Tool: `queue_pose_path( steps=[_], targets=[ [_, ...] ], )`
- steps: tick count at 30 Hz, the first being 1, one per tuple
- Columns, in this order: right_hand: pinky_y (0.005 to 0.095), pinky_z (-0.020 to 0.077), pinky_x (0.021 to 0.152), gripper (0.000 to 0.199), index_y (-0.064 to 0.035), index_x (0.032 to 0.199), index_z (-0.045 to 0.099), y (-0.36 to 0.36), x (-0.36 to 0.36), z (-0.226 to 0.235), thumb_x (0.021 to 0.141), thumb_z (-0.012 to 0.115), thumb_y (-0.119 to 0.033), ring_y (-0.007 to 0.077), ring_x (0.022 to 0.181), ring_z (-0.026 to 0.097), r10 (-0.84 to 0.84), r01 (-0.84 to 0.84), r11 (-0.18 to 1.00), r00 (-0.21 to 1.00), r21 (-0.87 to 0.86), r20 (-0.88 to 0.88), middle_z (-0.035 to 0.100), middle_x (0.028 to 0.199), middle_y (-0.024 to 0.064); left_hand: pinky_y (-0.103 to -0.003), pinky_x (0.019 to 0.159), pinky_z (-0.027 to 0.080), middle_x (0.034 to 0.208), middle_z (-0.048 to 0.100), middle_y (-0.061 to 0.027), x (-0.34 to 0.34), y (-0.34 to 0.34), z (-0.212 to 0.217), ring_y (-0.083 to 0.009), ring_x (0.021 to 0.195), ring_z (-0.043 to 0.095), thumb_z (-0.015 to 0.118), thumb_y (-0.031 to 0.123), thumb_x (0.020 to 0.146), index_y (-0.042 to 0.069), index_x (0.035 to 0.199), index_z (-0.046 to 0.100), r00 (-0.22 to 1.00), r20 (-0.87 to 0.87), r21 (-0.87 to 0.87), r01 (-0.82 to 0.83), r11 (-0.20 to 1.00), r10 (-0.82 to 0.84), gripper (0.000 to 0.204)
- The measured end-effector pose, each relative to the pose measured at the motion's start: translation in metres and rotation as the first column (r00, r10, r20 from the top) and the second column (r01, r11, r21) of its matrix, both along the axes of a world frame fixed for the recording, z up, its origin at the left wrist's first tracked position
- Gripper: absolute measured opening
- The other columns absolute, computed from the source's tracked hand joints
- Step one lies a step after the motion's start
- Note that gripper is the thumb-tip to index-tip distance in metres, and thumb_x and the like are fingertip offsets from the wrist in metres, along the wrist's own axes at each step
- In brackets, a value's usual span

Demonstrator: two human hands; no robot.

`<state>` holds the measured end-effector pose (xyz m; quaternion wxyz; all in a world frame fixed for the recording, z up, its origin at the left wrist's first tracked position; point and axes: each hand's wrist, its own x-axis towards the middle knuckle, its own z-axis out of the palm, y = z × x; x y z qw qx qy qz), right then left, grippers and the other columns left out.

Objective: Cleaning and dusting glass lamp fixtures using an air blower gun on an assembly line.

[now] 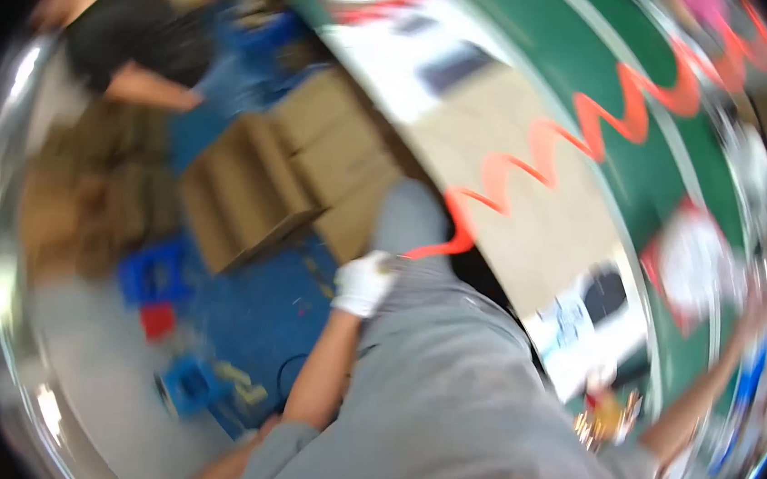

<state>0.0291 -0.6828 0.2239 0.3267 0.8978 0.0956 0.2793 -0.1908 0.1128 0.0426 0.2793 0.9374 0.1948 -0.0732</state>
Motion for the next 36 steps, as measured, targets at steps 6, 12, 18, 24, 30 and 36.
queue_pose_path(
  steps=[6,12,18,24,30,36],
  targets=[
    [0.0309,0.0442,0.094,0.067,-0.0051,0.134,0.040,0.246,-0.045,0.013,0.080,0.078,-0.016,0.0213,0.114,0.052,-0.048,-0.067,0.271,0.995,0.960,0.083,0.054,0.122,0.0124,-0.046,0.060,0.049,0.069,0.064,-0.0156,0.008,-0.016,-0.042,-0.0371,0.068,0.063,0.072,0.027,0.077,0.012,0.080,0.064,0.992,0.008,0.005,0.126,0.992,-0.126,0.017],
    [0.0336,0.0489,0.088,0.069,-0.0050,0.128,0.042,0.368,-0.048,0.020,0.074,0.082,-0.021,0.0222,0.100,0.062,0.148,-0.078,0.314,0.988,0.946,0.033,0.061,0.109,0.0129,-0.046,0.060,0.049,0.066,0.063,-0.0146,0.016,-0.031,-0.039,-0.0372,0.064,0.062,0.071,0.027,0.078,0.013,0.080,0.064,0.983,0.065,0.027,0.173,0.985,-0.174,0.016],
    [0.0349,0.0488,0.088,0.078,-0.0054,0.135,0.039,0.405,-0.062,0.009,0.074,0.081,-0.028,0.0254,0.101,0.062,0.282,-0.062,0.315,0.959,0.947,-0.031,0.062,0.109,0.0136,-0.044,0.059,0.048,0.066,0.063,-0.0166,0.030,-0.038,-0.039,-0.0376,0.066,0.063,0.068,0.033,0.082,0.009,0.080,0.064,0.981,-0.005,0.082,0.194,0.978,-0.195,0.024],
    [0.0400,0.0513,0.079,0.039,-0.0022,0.116,0.059,0.343,-0.128,-0.079,0.089,0.064,-0.030,0.0311,0.089,0.066,0.025,0.573,0.276,0.798,0.772,-0.602,0.065,0.106,0.0172,-0.049,0.058,0.047,0.064,0.062,-0.0163,0.033,-0.032,-0.043,-0.0384,0.064,0.062,0.068,0.030,0.077,0.012,0.077,0.061,0.971,0.091,0.124,0.211,0.970,-0.223,0.019],
    [0.0405,0.0519,0.071,0.044,-0.0046,0.100,0.065,0.347,-0.201,-0.179,0.075,0.075,-0.039,0.0303,0.087,0.066,0.108,0.639,0.372,0.691,0.674,-0.715,0.066,0.093,0.0123,-0.048,0.058,0.047,0.064,0.062,-0.0162,0.030,-0.026,-0.048,-0.0378,0.064,0.063,0.066,0.029,0.078,0.012,0.078,0.062,0.976,0.076,0.066,0.201,0.977,-0.206,0.018],
    [0.0415,0.0508,0.064,0.028,-0.0043,0.085,0.067,0.363,-0.202,-0.200,0.083,0.067,-0.033,0.0310,0.074,0.065,0.042,0.630,0.436,0.699,0.642,-0.714,0.066,0.080,0.0113,-0.048,0.057,0.048,0.064,0.062,-0.0160,0.031,-0.026,-0.051,-0.0378,0.064,0.063,0.066,0.030,0.079,0.012,0.078,0.062,0.971,0.078,0.070,0.222,0.973,-0.227,0.018]
  ],
)
